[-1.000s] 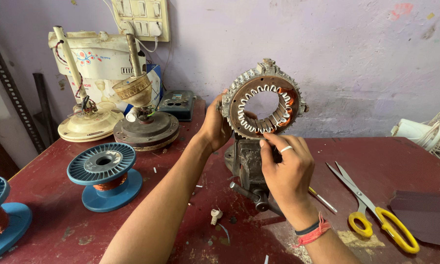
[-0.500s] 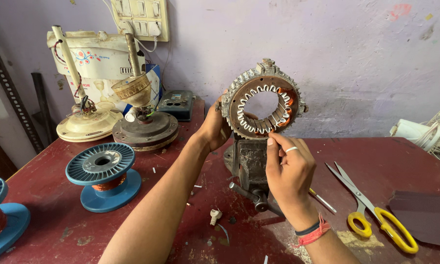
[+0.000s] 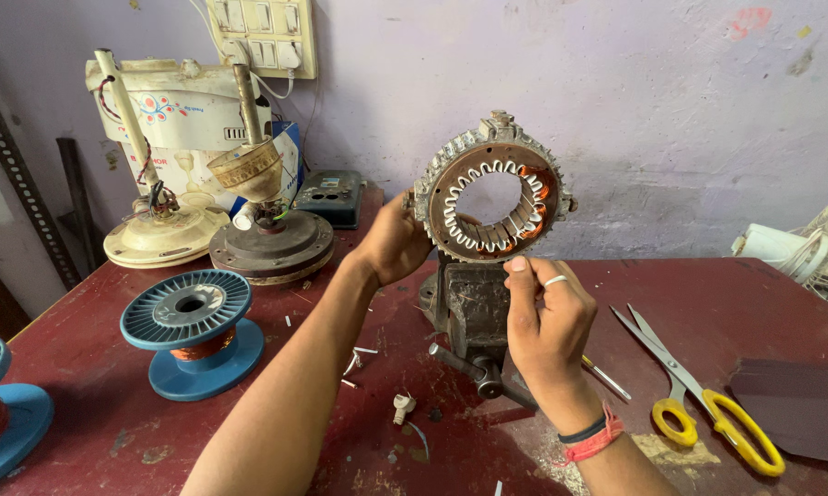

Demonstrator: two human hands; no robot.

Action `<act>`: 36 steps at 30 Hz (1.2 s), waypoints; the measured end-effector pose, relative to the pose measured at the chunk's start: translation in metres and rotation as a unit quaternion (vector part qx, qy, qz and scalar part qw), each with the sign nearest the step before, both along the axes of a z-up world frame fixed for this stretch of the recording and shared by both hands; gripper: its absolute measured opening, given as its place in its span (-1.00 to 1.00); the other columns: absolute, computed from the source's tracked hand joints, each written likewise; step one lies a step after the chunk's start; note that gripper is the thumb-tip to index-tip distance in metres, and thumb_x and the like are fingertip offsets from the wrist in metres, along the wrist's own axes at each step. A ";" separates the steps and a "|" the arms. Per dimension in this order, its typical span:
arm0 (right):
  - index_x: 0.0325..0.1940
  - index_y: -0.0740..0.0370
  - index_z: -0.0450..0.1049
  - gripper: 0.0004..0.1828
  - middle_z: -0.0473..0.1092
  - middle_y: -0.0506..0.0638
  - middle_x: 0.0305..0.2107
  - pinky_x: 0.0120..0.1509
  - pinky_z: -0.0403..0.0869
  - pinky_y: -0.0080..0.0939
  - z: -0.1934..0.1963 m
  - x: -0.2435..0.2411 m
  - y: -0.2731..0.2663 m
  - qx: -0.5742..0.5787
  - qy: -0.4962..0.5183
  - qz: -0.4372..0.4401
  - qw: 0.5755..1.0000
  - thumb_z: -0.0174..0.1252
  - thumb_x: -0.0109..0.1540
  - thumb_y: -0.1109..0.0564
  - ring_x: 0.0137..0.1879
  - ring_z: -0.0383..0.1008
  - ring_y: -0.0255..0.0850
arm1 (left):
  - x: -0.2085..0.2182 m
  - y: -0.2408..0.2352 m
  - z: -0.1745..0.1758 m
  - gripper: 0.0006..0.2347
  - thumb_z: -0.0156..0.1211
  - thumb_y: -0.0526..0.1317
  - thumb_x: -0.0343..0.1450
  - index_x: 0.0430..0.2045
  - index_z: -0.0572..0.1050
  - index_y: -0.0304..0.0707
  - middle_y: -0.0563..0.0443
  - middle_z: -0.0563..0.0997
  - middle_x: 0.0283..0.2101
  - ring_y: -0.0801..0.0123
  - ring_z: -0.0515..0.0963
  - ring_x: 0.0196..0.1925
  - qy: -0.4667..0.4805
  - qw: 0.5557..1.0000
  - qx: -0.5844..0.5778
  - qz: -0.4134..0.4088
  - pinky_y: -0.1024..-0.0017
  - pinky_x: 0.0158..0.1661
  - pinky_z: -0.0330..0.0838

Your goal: The person winds copper wire into the slots of a motor stator held in a bench vise. They use a screwdriver to push the wire into place and insert white plastic spacers between the windings. The person rotates the stator to access different slots and continues winding until the visible slots are filled.

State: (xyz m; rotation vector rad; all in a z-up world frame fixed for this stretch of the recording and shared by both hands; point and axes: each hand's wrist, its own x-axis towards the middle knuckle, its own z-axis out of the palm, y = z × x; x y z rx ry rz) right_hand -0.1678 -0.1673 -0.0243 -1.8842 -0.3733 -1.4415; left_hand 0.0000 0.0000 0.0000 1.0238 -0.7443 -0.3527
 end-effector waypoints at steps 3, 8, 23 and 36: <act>-0.20 0.35 0.59 -0.74 0.45 0.03 -0.53 -0.41 0.27 -0.24 0.001 -0.001 -0.001 -0.015 0.002 -0.012 1.000 0.11 0.40 0.11 -0.50 0.36 -0.27 | 0.004 0.018 -0.005 -0.45 -0.08 -0.06 0.46 0.25 0.38 -0.62 -0.39 0.50 0.28 -0.01 0.40 0.36 -0.125 0.984 -0.033 -0.125 0.11 0.43 0.05; -0.21 0.35 0.57 -0.72 0.45 0.02 -0.53 -0.40 0.27 -0.22 0.003 -0.003 -0.001 -0.022 0.005 -0.006 1.000 0.09 0.41 0.09 -0.48 0.36 -0.25 | -0.009 0.020 -0.007 -0.22 0.41 -0.23 0.15 0.32 0.25 -0.54 -0.27 0.42 0.35 0.08 0.33 0.44 -0.132 0.985 -0.018 -0.108 0.20 0.52 -0.08; -0.24 0.34 0.56 -0.75 0.39 0.02 -0.56 -0.36 0.25 -0.14 0.006 -0.003 -0.005 -0.054 0.006 0.005 0.999 0.12 0.39 0.11 -0.44 0.31 -0.17 | -0.068 -0.033 -0.010 -0.33 0.50 -0.43 0.09 0.11 0.31 -0.38 -0.11 0.56 -0.05 0.24 0.63 -0.08 -0.053 0.982 -0.046 0.174 0.26 -0.01 0.57; -0.06 0.37 0.58 -0.79 0.53 0.03 -0.47 -0.38 0.41 -0.35 0.005 -0.003 -0.004 0.024 0.000 -0.009 1.000 0.32 0.26 0.21 -0.46 0.47 -0.34 | -0.066 -0.028 -0.009 -0.41 0.51 -0.37 0.14 0.06 0.40 -0.44 -0.16 0.64 -0.07 0.26 0.68 -0.11 -0.084 0.983 -0.007 0.166 0.31 0.00 0.61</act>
